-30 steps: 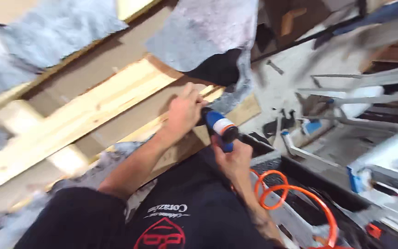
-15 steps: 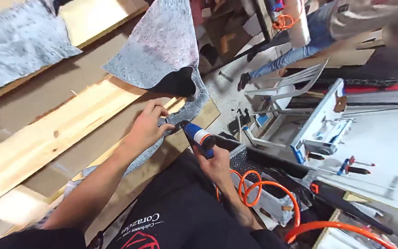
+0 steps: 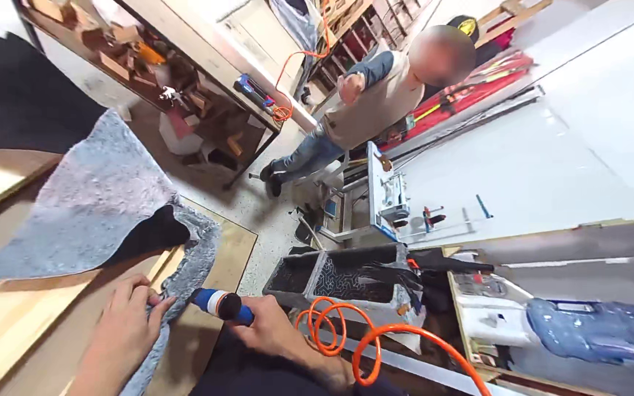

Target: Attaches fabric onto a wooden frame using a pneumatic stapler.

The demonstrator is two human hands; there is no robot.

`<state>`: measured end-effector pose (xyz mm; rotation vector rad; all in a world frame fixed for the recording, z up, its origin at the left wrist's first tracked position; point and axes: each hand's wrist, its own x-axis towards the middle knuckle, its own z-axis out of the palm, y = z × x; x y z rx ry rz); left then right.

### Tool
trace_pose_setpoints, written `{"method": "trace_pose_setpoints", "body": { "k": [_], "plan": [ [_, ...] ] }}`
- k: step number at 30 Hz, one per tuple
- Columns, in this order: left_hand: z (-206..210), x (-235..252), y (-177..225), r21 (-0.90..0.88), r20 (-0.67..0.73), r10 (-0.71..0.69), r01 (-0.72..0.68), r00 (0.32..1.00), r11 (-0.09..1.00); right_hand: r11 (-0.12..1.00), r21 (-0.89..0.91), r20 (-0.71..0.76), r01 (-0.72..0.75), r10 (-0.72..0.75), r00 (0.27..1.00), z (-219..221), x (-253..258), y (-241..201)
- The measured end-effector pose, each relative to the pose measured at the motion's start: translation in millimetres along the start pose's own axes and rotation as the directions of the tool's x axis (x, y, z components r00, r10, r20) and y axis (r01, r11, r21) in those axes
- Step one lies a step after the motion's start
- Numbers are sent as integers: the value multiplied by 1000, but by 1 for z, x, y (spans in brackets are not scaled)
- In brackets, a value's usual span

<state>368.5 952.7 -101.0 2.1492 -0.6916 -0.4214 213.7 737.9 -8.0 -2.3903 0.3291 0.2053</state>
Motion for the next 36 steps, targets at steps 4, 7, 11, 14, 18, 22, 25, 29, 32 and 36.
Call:
{"method": "trace_pose_setpoints", "body": {
  "k": [4, 7, 11, 14, 18, 22, 25, 29, 32, 36],
  "plan": [
    [3, 0, 3, -38, -3, 54, -54, 999, 998, 1000, -8, -3, -10, 10, 1000, -6, -5, 4],
    [2, -1, 4, -4, 10, 39, -39, 999, 999, 1000, -9, 3, -14, 14, 1000, -5, -5, 6],
    [0, 2, 3, -22, 4, 24, -24, 1000, 999, 999, -9, 22, -34, 34, 999, -3, -8, 7],
    [-4, 0, 4, -26, 18, 8, -8, 1000, 1000, 1000, -2, 18, -22, 22, 1000, -1, -8, 5],
    [2, 4, -2, -32, 60, 3, -1, 998, 999, 1000, -8, -4, -1, 1, 1000, 1, -8, 7],
    [4, 6, -8, -85, 63, -2, 7, 998, 996, 1000, -18, 26, -19, 19, 999, 1, -6, 3],
    [4, 2, 0, -48, 32, 29, -28, 999, 998, 1000, -21, 26, -6, 7, 1000, 0, -6, 4],
    [1, -5, 17, -23, -23, -49, 49, 999, 999, 1000, -5, 33, 5, -5, 999, 0, 1, 2],
    [-2, -2, 28, -13, -51, -87, 86, 995, 996, 998, -55, -50, 35, -38, 998, -2, 3, -8],
    [-7, -19, 14, -24, 22, -279, 279, 960, 960, 996, -74, -53, 53, -57, 997, 22, 2, -17]
  ]
}}
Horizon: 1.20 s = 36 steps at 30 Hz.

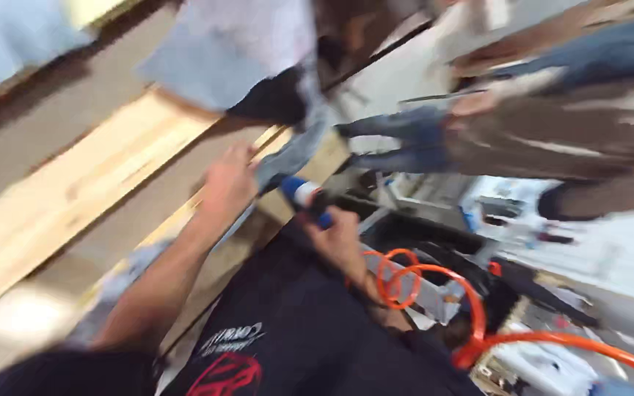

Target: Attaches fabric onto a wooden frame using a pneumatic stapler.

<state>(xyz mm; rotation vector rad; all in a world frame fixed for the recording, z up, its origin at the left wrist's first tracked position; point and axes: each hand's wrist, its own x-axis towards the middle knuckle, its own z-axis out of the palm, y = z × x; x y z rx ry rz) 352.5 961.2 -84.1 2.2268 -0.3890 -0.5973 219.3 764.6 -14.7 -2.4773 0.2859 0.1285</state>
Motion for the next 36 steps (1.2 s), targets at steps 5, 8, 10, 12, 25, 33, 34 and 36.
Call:
{"method": "trace_pose_setpoints", "body": {
  "k": [5, 8, 10, 12, 25, 33, 34, 36],
  "plan": [
    [4, 14, -14, -137, -108, 32, -47, 994, 989, 999, -23, -29, 29, -30, 999, 10, 13, 2],
    [2, 15, -17, -166, -138, 40, -63, 990, 984, 999, -38, -45, 36, -38, 998, 18, 19, -3],
    [2, 15, -18, -161, -145, 51, -75, 988, 984, 998, -65, -56, 26, -30, 998, 21, 22, -6],
    [3, 15, -18, -165, -149, 53, -78, 987, 983, 996, -83, -39, 9, -12, 999, 22, 24, -8],
    [-1, 17, -21, -283, -157, -89, 42, 984, 958, 995, -61, 47, 80, -77, 996, 25, 12, -17],
    [1, 17, -15, -243, -213, -44, -9, 976, 970, 998, -6, 81, 63, -62, 995, 16, 21, -19],
    [2, 19, -13, -262, -241, -27, -38, 970, 964, 998, 7, 69, 61, -62, 996, 13, 22, -16],
    [2, 17, -12, -335, -307, -67, -42, 949, 941, 998, 17, 30, 65, -65, 997, 10, 21, -13]
  ]
}}
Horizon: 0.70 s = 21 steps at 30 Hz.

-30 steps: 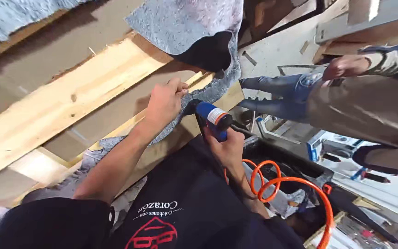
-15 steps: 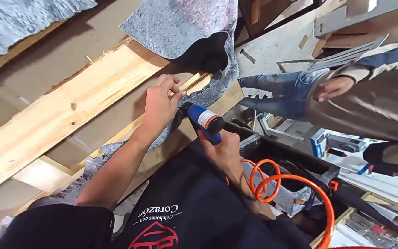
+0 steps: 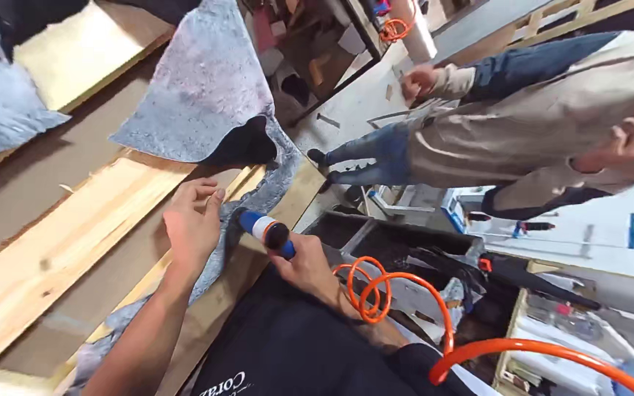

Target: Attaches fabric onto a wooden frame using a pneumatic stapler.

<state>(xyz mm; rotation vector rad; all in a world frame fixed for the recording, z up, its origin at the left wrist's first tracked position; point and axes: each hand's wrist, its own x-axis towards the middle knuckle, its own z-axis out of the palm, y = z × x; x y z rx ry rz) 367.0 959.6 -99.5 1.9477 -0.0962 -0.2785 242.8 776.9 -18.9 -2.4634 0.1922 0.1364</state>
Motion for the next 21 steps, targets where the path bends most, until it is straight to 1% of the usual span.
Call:
{"method": "trace_pose_setpoints", "body": {
  "k": [2, 3, 5, 6, 8, 10, 12, 14, 16, 19, 21],
  "plan": [
    [-6, -3, -1, -67, -91, -31, 25, 995, 997, 1000, -8, -18, 12, -12, 1000, -1, 3, 2],
    [-12, -6, -4, -71, -131, -31, 21, 991, 997, 1000, -2, -21, 9, -9, 1000, 2, 4, 2],
    [-7, -4, 2, -50, -135, 25, -32, 991, 998, 1000, -21, -53, -13, 12, 999, -8, 5, 10],
    [-3, -2, 6, -19, -96, 64, -66, 993, 998, 999, -29, -74, -26, 24, 997, -15, 4, 14],
    [5, -2, 12, 55, 33, 133, -135, 991, 989, 998, -48, -102, -43, 38, 994, -27, 2, 24],
    [5, -1, 9, 167, 181, 188, -219, 965, 961, 998, -45, -112, -37, 32, 993, -32, 3, 30],
    [7, -5, 0, 282, 254, 207, -277, 945, 919, 999, -38, -122, -35, 30, 992, -35, 2, 38],
    [18, 0, 0, 308, 271, 205, -286, 941, 907, 997, -45, -151, -56, 49, 987, -49, 7, 51],
    [21, 5, 3, 304, 270, 171, -252, 948, 919, 998, -36, -185, -60, 52, 981, -58, 20, 63],
    [15, 4, 5, 301, 243, 127, -199, 962, 932, 999, -32, -180, -44, 38, 983, -62, 45, 73],
    [17, 5, 6, 286, 226, 142, -205, 964, 936, 998, -53, -146, -45, 36, 989, -70, 60, 77]
  ]
}}
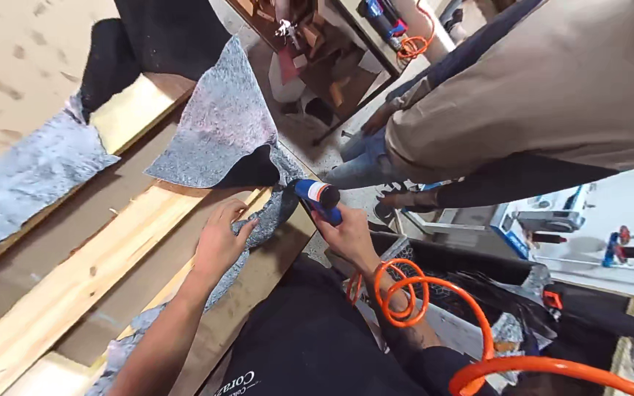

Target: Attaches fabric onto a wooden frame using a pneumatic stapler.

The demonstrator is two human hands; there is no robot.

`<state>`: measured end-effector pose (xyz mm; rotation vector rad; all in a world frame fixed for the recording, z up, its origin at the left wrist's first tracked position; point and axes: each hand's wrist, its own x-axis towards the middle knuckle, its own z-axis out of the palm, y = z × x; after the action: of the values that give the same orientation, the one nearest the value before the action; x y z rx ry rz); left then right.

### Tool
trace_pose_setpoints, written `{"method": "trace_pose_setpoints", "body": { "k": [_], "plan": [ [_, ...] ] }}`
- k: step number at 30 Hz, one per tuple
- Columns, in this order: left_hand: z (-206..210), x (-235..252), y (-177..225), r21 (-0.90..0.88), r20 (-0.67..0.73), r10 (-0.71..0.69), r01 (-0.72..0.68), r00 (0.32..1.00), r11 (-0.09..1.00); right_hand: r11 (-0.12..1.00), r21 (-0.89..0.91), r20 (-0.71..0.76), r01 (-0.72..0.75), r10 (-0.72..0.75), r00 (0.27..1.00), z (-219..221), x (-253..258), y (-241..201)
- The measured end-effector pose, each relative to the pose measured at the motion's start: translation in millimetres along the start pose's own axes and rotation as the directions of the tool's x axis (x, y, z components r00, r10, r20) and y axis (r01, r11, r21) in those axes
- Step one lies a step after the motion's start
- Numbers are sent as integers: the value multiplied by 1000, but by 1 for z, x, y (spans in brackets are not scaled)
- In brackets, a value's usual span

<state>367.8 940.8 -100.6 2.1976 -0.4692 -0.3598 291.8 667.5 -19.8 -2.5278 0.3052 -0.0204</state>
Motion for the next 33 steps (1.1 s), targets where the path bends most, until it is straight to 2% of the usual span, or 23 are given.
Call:
{"method": "trace_pose_setpoints", "body": {
  "k": [4, 7, 9, 11, 13, 16, 17, 18, 19, 20, 21, 22, 23, 24, 25, 26, 27, 28, 29, 30, 31, 33],
  "plan": [
    [-1, -1, 1, 13, -77, 22, -21, 997, 1000, 1000, -29, 142, -1, 5, 990, -6, 18, 3],
    [2, 0, 4, 46, -86, 27, -23, 996, 999, 999, -39, 170, 18, -11, 985, -12, 6, 7],
    [-3, 2, 4, 34, -120, 5, -1, 993, 999, 997, -27, 181, 79, -72, 981, -13, -9, 5],
    [-9, -1, 2, -41, -226, -20, 11, 974, 999, 983, -27, 192, 182, -174, 966, -14, -24, 0],
    [-13, -9, 3, -122, -458, -11, -51, 889, 991, 945, -108, 205, 310, -284, 937, -12, -30, -13],
    [-16, -47, 18, -137, -746, -56, -70, 664, 988, 823, -297, 228, 484, -431, 873, -5, -16, -47],
    [-12, -69, 28, -141, -798, -75, -65, 598, 988, 755, -326, 232, 569, -520, 822, 2, -4, -59],
    [-4, -96, 39, -160, -814, -90, -73, 574, 984, 669, -326, 250, 668, -621, 743, 11, 8, -71],
    [11, -127, 50, -182, -796, -99, -80, 597, 980, 566, -291, 289, 771, -716, 635, 19, 19, -82],
    [31, -157, 59, -186, -754, -108, -53, 648, 981, 463, -222, 348, 858, -785, 513, 29, 28, -92],
    [54, -186, 64, -178, -705, -134, 9, 696, 984, 371, -129, 408, 920, -825, 390, 39, 36, -102],
    [79, -213, 66, -175, -667, -201, 111, 717, 978, 276, -38, 448, 960, -855, 264, 51, 44, -110],
    [105, -241, 69, -235, -618, -352, 262, 703, 936, 194, 42, 484, 980, -862, 150, 63, 52, -119],
    [127, -267, 69, -363, -546, -557, 423, 626, 830, 111, 109, 506, 988, -862, 41, 77, 61, -130],
    [151, -291, 67, -488, -487, -727, 540, 484, 686, 19, 170, 509, 985, -858, -71, 91, 70, -143],
    [179, -315, 61, -607, -415, -856, 607, 309, 513, -73, 232, 487, 970, -854, -181, 108, 76, -158],
    [212, -337, 55, -727, -292, -948, 615, 126, 306, -163, 294, 429, 942, -858, -282, 126, 80, -171],
    [252, -351, 49, -833, -122, -992, 547, -35, 83, -235, 348, 359, 908, -861, -361, 143, 83, -182],
    [296, -358, 44, -910, 56, -987, 399, -149, -112, -281, 380, 291, 881, -868, -403, 157, 84, -190],
    [340, -357, 42, -947, 215, -955, 197, -205, -255, -276, 388, 274, 880, -877, -395, 164, 83, -195],
    [383, -349, 44, -940, 336, -919, -20, -207, -340, -233, 390, 288, 891, -888, -358, 162, 80, -198],
    [478, -316, 43, -838, 475, -860, -394, -185, -378, -177, 430, 266, 885, -912, -311, 151, 62, -206]
  ]
}}
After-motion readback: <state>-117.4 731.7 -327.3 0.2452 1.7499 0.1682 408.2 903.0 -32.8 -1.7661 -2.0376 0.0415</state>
